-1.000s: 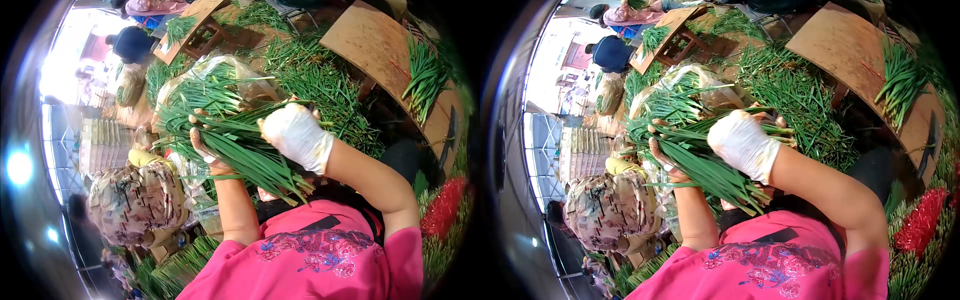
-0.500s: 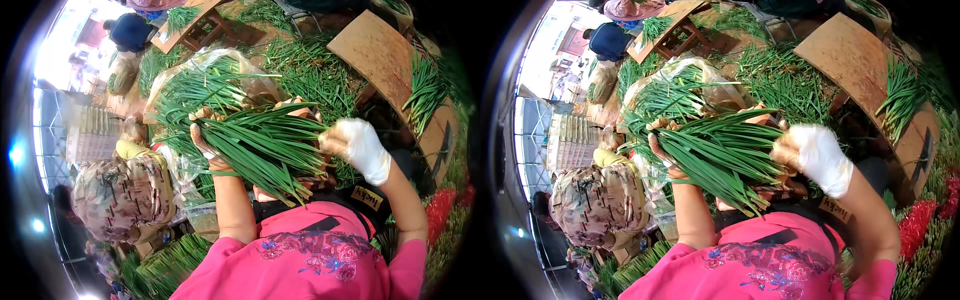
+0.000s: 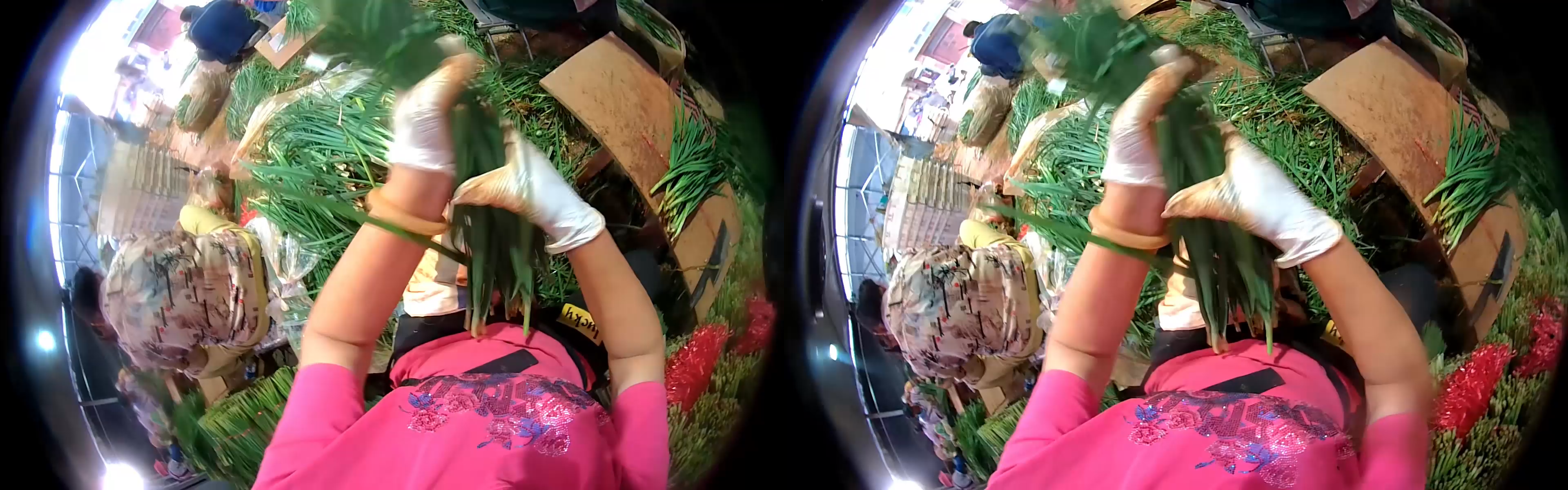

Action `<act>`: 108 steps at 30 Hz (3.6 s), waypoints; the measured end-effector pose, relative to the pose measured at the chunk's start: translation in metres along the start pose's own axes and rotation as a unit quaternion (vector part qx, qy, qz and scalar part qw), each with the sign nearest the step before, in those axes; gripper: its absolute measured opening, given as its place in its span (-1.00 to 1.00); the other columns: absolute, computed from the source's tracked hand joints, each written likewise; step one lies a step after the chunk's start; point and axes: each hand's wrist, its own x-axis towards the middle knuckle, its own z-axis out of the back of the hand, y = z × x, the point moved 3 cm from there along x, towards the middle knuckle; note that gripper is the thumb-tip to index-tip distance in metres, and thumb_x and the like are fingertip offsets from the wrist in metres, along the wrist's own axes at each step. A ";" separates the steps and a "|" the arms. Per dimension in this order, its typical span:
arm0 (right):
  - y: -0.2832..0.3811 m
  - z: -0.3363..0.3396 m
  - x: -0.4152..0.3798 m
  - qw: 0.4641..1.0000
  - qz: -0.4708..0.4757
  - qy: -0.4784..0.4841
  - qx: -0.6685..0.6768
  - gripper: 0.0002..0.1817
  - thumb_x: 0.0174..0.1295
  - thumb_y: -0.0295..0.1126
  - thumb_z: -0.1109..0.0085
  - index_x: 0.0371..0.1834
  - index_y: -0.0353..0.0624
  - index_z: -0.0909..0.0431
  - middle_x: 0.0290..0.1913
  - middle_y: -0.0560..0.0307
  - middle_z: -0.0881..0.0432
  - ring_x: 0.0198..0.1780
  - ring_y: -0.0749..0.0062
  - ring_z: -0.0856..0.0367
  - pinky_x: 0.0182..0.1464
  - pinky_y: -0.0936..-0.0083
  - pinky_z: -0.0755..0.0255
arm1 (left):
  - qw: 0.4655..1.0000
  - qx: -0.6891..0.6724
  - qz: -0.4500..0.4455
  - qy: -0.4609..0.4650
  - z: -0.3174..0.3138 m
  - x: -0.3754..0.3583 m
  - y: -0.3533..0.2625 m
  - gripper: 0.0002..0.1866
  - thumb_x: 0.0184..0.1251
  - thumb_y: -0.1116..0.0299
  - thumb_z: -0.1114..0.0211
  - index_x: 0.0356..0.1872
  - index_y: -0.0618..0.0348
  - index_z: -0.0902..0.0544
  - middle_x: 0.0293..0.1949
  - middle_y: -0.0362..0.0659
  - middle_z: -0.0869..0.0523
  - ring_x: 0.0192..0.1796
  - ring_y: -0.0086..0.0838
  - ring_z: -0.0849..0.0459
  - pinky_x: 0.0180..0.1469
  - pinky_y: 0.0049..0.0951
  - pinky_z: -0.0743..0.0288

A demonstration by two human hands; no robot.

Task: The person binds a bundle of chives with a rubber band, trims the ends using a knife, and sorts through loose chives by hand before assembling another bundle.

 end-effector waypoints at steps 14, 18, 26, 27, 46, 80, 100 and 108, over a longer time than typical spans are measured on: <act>-0.010 0.144 -0.130 0.941 0.094 -0.091 0.313 -0.53 0.03 -0.33 -0.29 0.01 -0.28 -0.43 -0.12 0.10 -0.55 -0.05 0.28 -0.53 0.26 0.25 -0.37 | 0.680 0.596 -0.191 0.383 -0.190 0.075 0.066 -0.72 0.09 0.07 -0.27 -0.19 -0.14 -0.70 -0.01 -0.19 -0.68 0.09 -0.28 -0.57 0.08 -0.42 -0.45; -0.016 0.152 -0.166 0.902 0.102 -0.184 0.376 -0.49 -0.04 -0.34 -0.28 0.02 -0.24 -0.42 -0.10 0.10 -0.46 -0.09 0.24 -0.51 0.32 0.22 -0.26 | 0.701 0.606 -0.170 0.337 -0.164 0.072 0.043 -0.71 0.12 0.07 -0.27 -0.23 -0.05 -0.72 -0.02 -0.15 -0.69 -0.03 -0.32 -0.66 0.06 -0.43 -0.51; 0.047 0.152 -0.220 0.911 0.217 -0.203 0.286 -0.02 0.10 -0.41 -0.14 0.51 -0.19 0.30 -0.21 0.20 -0.44 -0.12 0.39 -0.45 0.22 0.34 -0.23 | 0.796 0.304 0.143 0.503 -0.097 -0.048 0.132 -0.40 0.21 -0.08 -0.26 0.11 0.19 -0.54 0.10 0.03 -0.60 0.18 -0.25 -0.54 0.22 -0.33 -0.37; 0.055 0.161 -0.232 0.912 0.229 -0.209 0.270 0.01 0.08 -0.42 -0.17 0.51 -0.21 0.33 -0.24 0.19 -0.47 -0.15 0.39 -0.48 0.22 0.34 -0.23 | 0.808 0.233 0.167 0.516 -0.101 -0.072 0.144 -0.33 0.21 -0.08 -0.27 0.21 0.18 -0.47 0.17 0.06 -0.54 0.25 -0.26 -0.47 0.27 -0.34 -0.33; 0.122 0.333 -0.231 0.820 0.032 -0.542 0.183 -0.57 0.12 -0.17 -0.26 -0.01 -0.18 -0.53 -0.16 0.08 -0.65 -0.17 0.30 -0.64 -0.04 0.30 -0.54 | 0.796 0.144 0.213 0.548 -0.252 -0.053 0.262 0.02 0.13 0.11 -0.36 0.47 0.24 0.10 0.42 0.11 -0.14 0.47 -0.27 -0.08 0.44 -0.43 0.03; -0.011 0.685 -0.170 0.471 -0.343 -0.313 -0.750 -0.73 0.18 -0.17 -0.07 -0.45 -0.03 -0.70 -0.33 -0.08 -0.68 -0.26 0.03 -0.66 -0.19 0.17 -0.53 | 0.688 0.459 0.133 0.545 -0.205 0.061 0.364 -0.15 0.17 0.12 -0.39 0.42 0.10 -0.15 0.19 0.13 -0.49 0.23 -0.21 -0.50 0.22 -0.34 -0.37; 0.036 0.335 -0.200 0.794 -0.558 -0.040 -0.239 -0.58 0.33 -0.03 0.00 -0.28 -0.20 -0.61 -0.44 0.06 -0.71 -0.51 0.35 -0.66 -0.42 0.44 -0.51 | 0.856 0.226 0.025 0.465 -0.234 0.025 0.373 0.14 0.07 0.09 -0.39 0.46 0.35 0.22 0.50 0.14 0.19 0.54 -0.23 0.24 0.50 -0.34 0.30; 0.081 0.537 -0.138 0.721 -0.261 -0.341 -0.544 -0.67 0.20 -0.11 -0.14 -0.35 -0.18 -0.66 -0.42 0.08 -0.69 -0.39 0.39 -0.66 -0.29 0.47 -0.49 | 0.633 0.519 -0.082 0.569 -0.253 0.007 0.356 0.11 -0.13 -0.10 -0.43 0.47 -0.05 -0.02 0.48 0.08 0.07 0.47 0.15 0.08 0.35 0.22 -0.04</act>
